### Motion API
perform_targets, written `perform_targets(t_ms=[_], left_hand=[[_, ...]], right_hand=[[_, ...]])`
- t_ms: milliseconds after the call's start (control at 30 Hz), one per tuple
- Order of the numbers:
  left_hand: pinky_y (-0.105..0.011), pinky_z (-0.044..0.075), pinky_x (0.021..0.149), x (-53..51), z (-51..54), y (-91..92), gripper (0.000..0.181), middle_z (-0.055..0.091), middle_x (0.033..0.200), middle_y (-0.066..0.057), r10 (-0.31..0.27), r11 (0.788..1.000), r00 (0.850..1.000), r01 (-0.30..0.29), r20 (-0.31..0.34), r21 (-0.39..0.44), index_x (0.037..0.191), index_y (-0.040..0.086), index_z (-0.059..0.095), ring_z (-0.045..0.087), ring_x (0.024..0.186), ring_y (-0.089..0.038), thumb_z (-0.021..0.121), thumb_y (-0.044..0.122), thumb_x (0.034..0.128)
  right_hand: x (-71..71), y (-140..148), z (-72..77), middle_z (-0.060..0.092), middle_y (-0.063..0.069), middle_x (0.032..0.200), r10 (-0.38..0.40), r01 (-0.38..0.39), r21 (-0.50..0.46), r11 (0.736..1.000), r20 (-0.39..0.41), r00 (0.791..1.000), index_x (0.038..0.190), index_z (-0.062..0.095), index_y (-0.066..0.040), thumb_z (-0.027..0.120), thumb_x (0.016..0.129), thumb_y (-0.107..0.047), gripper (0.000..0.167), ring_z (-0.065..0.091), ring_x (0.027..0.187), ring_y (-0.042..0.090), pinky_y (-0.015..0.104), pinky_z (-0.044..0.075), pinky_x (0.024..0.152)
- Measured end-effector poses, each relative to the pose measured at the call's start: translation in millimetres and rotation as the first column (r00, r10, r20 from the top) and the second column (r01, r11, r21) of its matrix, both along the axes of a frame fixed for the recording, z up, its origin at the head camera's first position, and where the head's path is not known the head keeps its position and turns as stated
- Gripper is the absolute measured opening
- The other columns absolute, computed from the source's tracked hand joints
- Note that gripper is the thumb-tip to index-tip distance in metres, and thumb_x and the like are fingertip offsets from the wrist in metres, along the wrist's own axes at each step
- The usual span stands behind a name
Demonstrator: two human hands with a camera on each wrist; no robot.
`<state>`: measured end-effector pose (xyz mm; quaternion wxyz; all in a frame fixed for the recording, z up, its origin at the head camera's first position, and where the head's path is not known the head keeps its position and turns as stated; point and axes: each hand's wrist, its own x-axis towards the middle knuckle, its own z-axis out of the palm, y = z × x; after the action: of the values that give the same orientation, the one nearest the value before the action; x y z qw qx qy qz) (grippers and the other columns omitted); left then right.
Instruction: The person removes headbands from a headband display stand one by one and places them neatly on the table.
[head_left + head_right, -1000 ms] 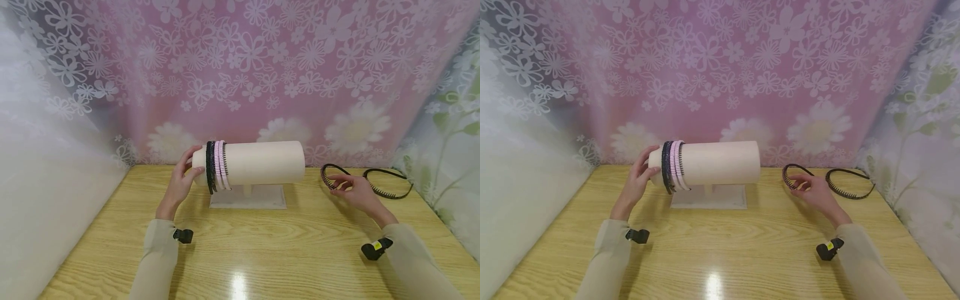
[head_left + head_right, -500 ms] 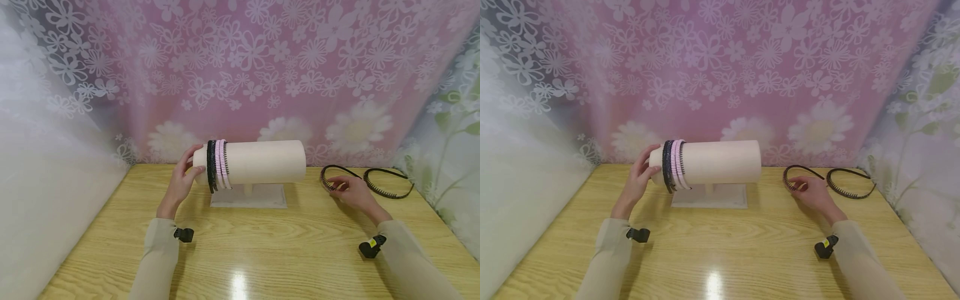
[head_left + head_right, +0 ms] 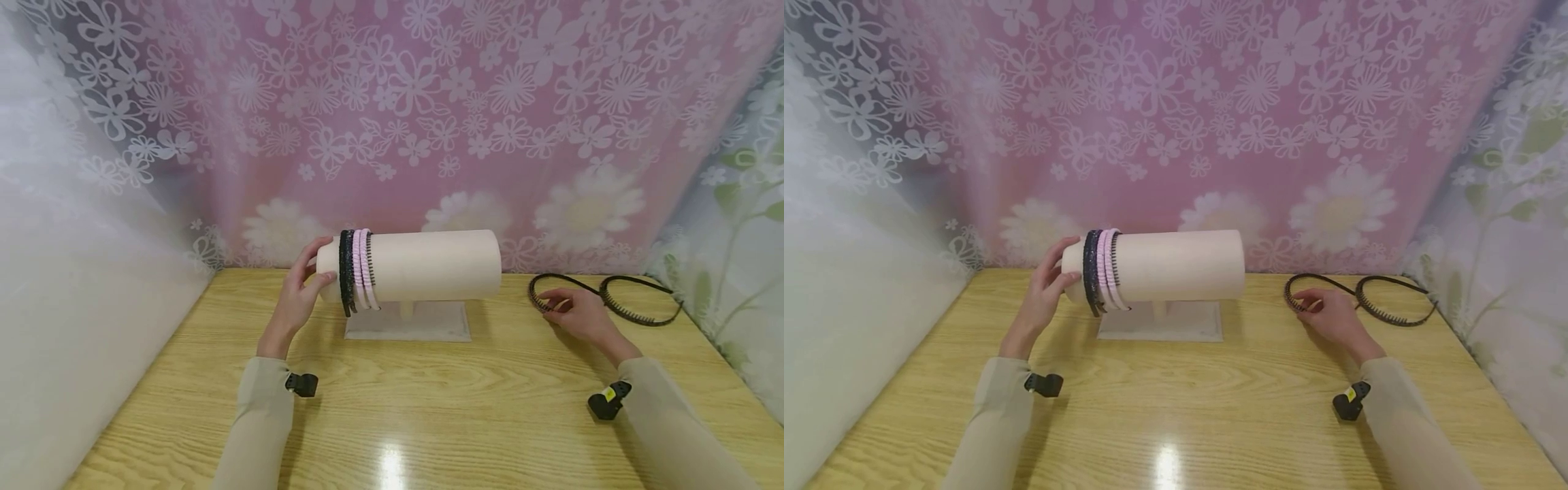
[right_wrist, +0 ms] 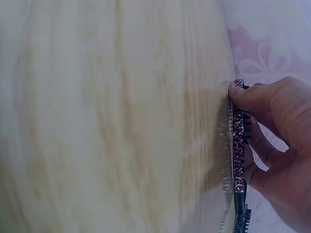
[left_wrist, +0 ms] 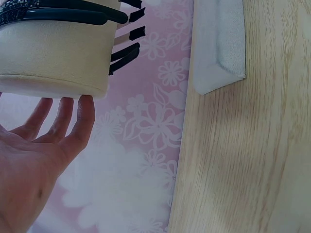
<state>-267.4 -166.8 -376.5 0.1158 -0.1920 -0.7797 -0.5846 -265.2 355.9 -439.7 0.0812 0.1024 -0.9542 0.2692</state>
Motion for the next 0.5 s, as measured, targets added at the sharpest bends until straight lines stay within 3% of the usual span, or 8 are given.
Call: perform_targets(t_ms=[167, 400, 500], left_hand=[[-0.031, 0.056, 0.082, 0.3, 1.1, 0.4, 0.054, 0.045, 0.157, 0.001, 0.000, 1.000, 1.000, 0.000, -0.004, 0.003, 0.152, 0.032, 0.046, 0.056, 0.132, -0.033, 0.059, 0.019, 0.1014], [-0.031, 0.056, 0.082, 0.9, 1.1, 0.4, 0.054, 0.044, 0.158, -0.002, -0.003, 1.000, 1.000, 0.003, -0.009, 0.004, 0.153, 0.030, 0.046, 0.056, 0.132, -0.035, 0.058, 0.018, 0.1012], [-0.030, 0.056, 0.081, 1.3, 1.8, 0.5, 0.054, 0.045, 0.158, -0.002, -0.003, 1.000, 1.000, 0.003, -0.012, 0.002, 0.153, 0.030, 0.046, 0.057, 0.132, -0.036, 0.058, 0.018, 0.1011]], right_hand=[[-0.5, 1.7, 0.5, 0.075, 0.015, 0.098, -0.004, 0.004, 0.007, 1.000, 0.012, 1.000, 0.119, 0.074, -0.003, 0.077, 0.089, -0.011, 0.032, 0.071, 0.083, 0.024, 0.045, 0.056, 0.074], [-1.0, 2.5, 0.2, 0.075, 0.014, 0.096, -0.007, 0.007, 0.003, 1.000, 0.007, 1.000, 0.118, 0.074, -0.002, 0.079, 0.088, -0.012, 0.032, 0.072, 0.080, 0.021, 0.037, 0.056, 0.072], [-0.8, 2.2, 0.3, 0.075, 0.015, 0.097, -0.008, 0.008, 0.000, 1.000, 0.023, 1.000, 0.119, 0.074, -0.002, 0.078, 0.088, -0.013, 0.033, 0.072, 0.083, 0.023, 0.039, 0.056, 0.073]])
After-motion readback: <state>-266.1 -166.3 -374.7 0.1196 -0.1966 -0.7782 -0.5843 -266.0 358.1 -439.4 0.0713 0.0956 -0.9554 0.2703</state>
